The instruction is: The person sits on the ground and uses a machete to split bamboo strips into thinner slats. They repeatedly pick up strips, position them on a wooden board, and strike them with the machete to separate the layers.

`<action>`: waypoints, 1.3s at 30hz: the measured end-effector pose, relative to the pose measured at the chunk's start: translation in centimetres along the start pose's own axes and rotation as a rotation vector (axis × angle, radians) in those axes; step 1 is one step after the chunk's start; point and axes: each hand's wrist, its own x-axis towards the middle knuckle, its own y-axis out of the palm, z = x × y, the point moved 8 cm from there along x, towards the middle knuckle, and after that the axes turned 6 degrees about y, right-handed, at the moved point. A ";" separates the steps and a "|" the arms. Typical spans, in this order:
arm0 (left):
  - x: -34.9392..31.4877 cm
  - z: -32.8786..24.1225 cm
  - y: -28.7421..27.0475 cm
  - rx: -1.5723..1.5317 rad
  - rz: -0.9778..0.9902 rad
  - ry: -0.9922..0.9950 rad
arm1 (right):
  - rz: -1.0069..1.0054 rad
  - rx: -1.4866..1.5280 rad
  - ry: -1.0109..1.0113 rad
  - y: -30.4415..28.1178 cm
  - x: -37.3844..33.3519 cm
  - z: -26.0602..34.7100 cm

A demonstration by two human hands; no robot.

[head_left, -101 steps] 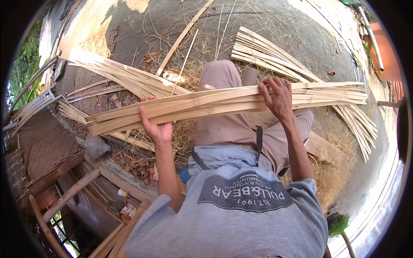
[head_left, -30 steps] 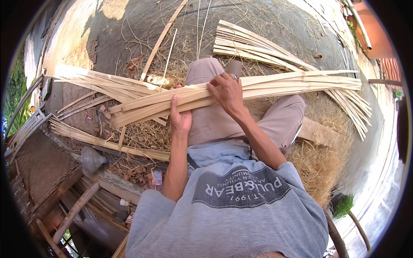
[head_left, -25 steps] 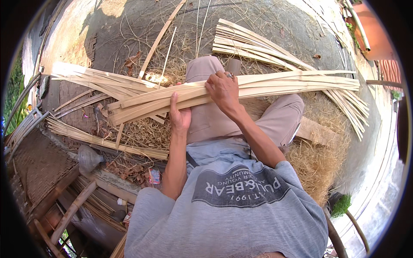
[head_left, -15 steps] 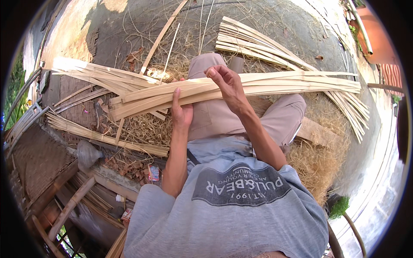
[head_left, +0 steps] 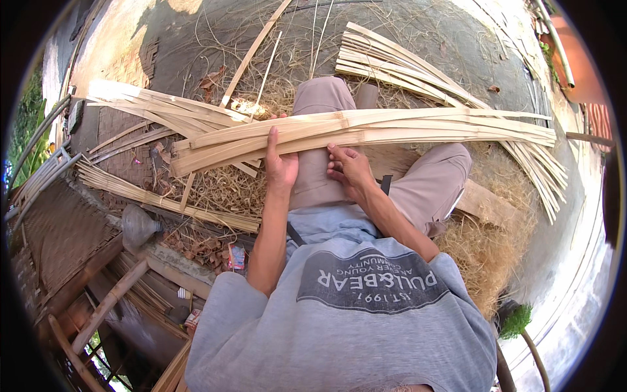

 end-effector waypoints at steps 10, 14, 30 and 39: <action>-1.7 -1.4 -0.4 -0.084 -0.024 -0.059 | 0.260 -1.000 -1.175 11.2 -9.2 5.5; -3.4 -6.3 -5.5 0.024 -0.157 0.136 | 0.049 -1.278 -1.291 12.2 -7.1 8.7; 3.3 -26.1 -8.8 0.694 -0.114 0.191 | 0.191 -1.246 -0.977 15.3 -0.7 10.1; 1.7 -18.9 -6.6 0.683 -0.264 0.366 | 0.218 -1.272 -1.127 14.1 -2.2 8.8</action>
